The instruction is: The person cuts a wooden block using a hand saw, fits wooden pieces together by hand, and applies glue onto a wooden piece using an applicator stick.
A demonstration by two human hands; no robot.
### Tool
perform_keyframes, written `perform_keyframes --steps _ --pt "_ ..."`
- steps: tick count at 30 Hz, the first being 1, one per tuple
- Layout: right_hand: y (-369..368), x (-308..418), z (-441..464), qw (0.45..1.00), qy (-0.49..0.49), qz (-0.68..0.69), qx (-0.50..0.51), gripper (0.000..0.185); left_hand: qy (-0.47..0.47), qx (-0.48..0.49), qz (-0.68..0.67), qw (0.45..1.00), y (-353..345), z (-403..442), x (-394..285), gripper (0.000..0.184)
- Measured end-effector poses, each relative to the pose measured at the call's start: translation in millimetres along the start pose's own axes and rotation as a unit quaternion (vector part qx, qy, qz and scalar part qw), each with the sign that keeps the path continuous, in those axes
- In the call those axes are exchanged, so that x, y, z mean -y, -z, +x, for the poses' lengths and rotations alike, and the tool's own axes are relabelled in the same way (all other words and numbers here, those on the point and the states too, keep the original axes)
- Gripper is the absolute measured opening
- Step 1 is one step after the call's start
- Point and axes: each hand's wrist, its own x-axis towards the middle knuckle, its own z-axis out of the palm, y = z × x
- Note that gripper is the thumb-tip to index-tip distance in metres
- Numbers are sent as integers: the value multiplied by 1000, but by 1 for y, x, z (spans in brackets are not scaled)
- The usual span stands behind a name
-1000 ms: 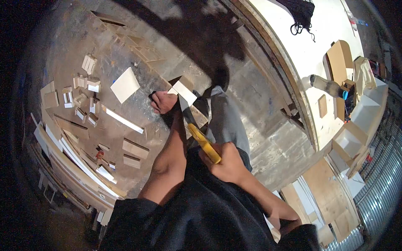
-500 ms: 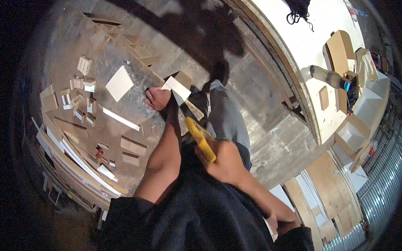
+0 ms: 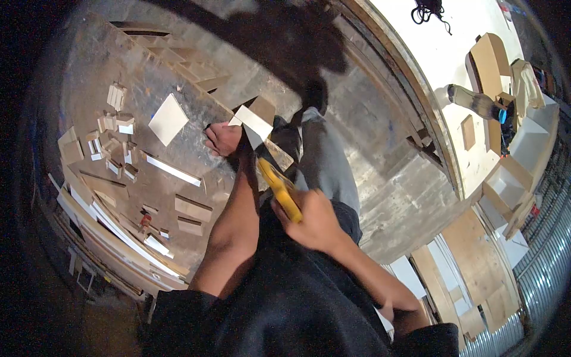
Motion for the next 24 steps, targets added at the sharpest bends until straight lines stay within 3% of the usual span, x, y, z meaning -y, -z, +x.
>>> perform_keyframes --steps 2,4,5,6,8,9,14,15,20,24 --pt "-10 -10 13 999 19 -40 7 32 -15 14 -19 1000 4 -2 3 14" --pt "1 1 -2 1000 9 -7 7 31 -20 21 -26 999 2 -5 6 14" --pt "6 7 -18 995 72 57 -47 30 -6 11 -11 1000 -3 -4 3 14" --pt "9 5 -17 995 73 57 -45 30 -6 6 -11 1000 -3 -5 4 13" --pt "14 0 -22 997 3 70 6 29 -5 -6 -12 1000 -1 -5 5 12" --pt "12 3 -7 1000 -6 -2 23 29 -10 -12 -8 1000 -3 -2 0 12" --pt "7 -2 -15 1000 20 9 18 29 -10 -3 0 1000 0 -2 5 9" --pt "8 0 -24 998 40 51 -20 30 -8 -10 0 1000 -3 3 2 9" --pt "12 15 0 999 -20 13 43 24 3 -5 6 1000 -1 -2 2 10" --pt "15 1 -36 998 10 65 -5 29 4 -25 1 1000 -6 4 -1 10"
